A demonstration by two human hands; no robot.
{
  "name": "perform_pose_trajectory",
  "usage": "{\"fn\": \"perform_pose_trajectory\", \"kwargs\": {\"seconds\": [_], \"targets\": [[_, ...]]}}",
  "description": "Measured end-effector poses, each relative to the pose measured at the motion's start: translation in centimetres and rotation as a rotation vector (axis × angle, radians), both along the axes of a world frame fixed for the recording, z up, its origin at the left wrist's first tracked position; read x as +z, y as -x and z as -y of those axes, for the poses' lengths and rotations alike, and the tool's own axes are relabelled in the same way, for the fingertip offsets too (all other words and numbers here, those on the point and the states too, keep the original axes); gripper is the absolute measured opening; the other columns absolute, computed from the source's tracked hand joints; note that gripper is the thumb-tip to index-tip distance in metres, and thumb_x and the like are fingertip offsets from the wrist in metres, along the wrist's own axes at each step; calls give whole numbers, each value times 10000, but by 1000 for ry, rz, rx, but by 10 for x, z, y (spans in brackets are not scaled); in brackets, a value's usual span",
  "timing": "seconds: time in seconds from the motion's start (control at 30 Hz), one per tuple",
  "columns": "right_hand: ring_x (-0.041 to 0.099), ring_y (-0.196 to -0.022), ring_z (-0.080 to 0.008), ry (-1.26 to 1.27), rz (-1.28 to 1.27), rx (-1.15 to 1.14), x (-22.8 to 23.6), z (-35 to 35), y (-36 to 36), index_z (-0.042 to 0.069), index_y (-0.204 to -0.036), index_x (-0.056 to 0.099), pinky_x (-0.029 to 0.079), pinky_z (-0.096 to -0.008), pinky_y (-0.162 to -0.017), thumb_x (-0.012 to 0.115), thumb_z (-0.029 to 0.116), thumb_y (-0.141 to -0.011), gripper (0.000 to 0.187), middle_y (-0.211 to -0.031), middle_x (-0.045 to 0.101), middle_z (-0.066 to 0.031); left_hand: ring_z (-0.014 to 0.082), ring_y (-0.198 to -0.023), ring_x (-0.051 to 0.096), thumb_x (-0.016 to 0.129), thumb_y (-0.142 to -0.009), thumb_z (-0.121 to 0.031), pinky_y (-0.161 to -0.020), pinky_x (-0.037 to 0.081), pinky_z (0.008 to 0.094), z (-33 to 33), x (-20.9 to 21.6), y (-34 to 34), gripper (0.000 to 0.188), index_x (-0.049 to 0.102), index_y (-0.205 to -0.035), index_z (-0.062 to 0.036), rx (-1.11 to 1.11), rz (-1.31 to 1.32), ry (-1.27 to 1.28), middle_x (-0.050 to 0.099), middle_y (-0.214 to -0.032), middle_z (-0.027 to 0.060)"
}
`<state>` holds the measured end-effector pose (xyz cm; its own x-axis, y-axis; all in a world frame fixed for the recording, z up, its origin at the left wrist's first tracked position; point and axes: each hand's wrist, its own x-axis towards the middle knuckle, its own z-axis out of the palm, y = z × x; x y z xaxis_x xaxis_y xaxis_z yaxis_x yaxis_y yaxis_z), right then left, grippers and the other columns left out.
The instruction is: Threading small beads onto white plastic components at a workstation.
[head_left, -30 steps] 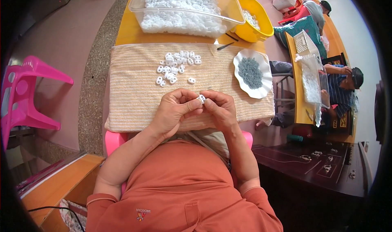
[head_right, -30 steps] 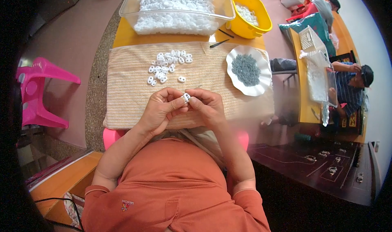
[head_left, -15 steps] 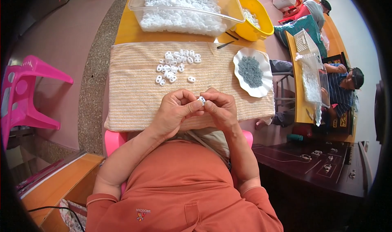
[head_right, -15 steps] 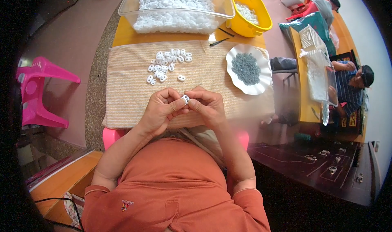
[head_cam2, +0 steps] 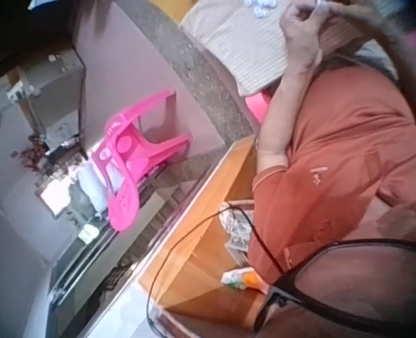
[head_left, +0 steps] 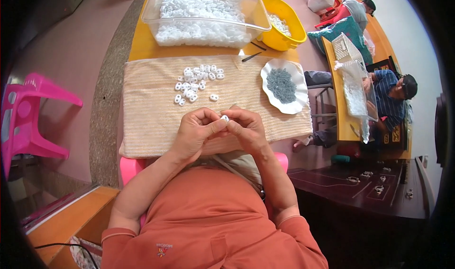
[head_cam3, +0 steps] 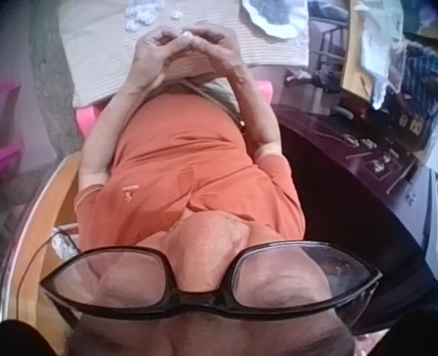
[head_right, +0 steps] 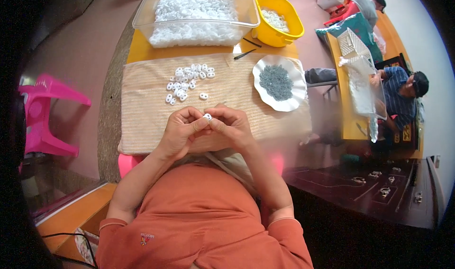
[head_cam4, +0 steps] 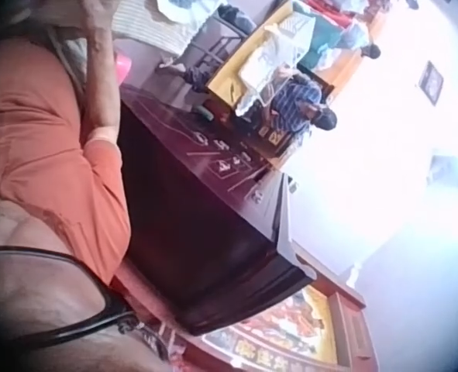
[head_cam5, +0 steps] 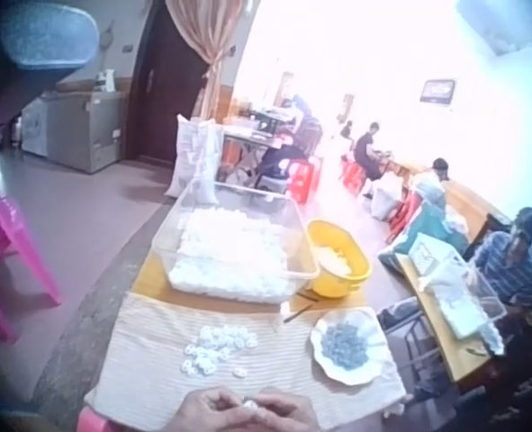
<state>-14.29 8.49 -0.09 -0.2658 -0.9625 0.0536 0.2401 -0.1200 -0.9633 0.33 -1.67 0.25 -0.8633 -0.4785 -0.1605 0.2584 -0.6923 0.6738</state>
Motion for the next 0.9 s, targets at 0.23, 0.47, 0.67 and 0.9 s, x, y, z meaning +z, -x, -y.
{"fn": "perform_pose_trajectory", "kwargs": {"seconds": [0.23,0.47,0.67,0.9], "targets": [[597,-893,-129,-96,69,101,14,-1,7,-42,-1002,625,509,-244,-760,630,90,-900,167,-997,590,-61,130,-756,653,658,-877,-59,-701,569,242,1,2,-1,73,602,-888,-14,-47,63,-28,669,-866,77],[614,-680,-106,-323,-373,-135,49,2,51,-35,-940,636,555,-259,-658,654,81,-884,130,-793,640,-50,93,-733,623,679,-882,-124,-708,548,231,-4,7,-1,124,614,-874,-18,27,127,-40,653,-815,53],[591,-639,-86,-53,-578,-757,115,56,137,-71,-1004,672,502,-203,-616,683,177,-869,282,-766,646,-46,112,-753,637,656,-889,-94,-697,566,256,-7,1,-2,93,618,-892,-10,32,136,-18,664,-923,92],[592,-667,-89,-136,-680,-587,82,56,154,-76,-1107,631,501,-207,-607,654,111,-889,289,-821,648,-63,98,-742,631,659,-889,-102,-692,559,243,-4,0,-1,98,624,-880,-11,67,161,38,667,-882,78]]}}
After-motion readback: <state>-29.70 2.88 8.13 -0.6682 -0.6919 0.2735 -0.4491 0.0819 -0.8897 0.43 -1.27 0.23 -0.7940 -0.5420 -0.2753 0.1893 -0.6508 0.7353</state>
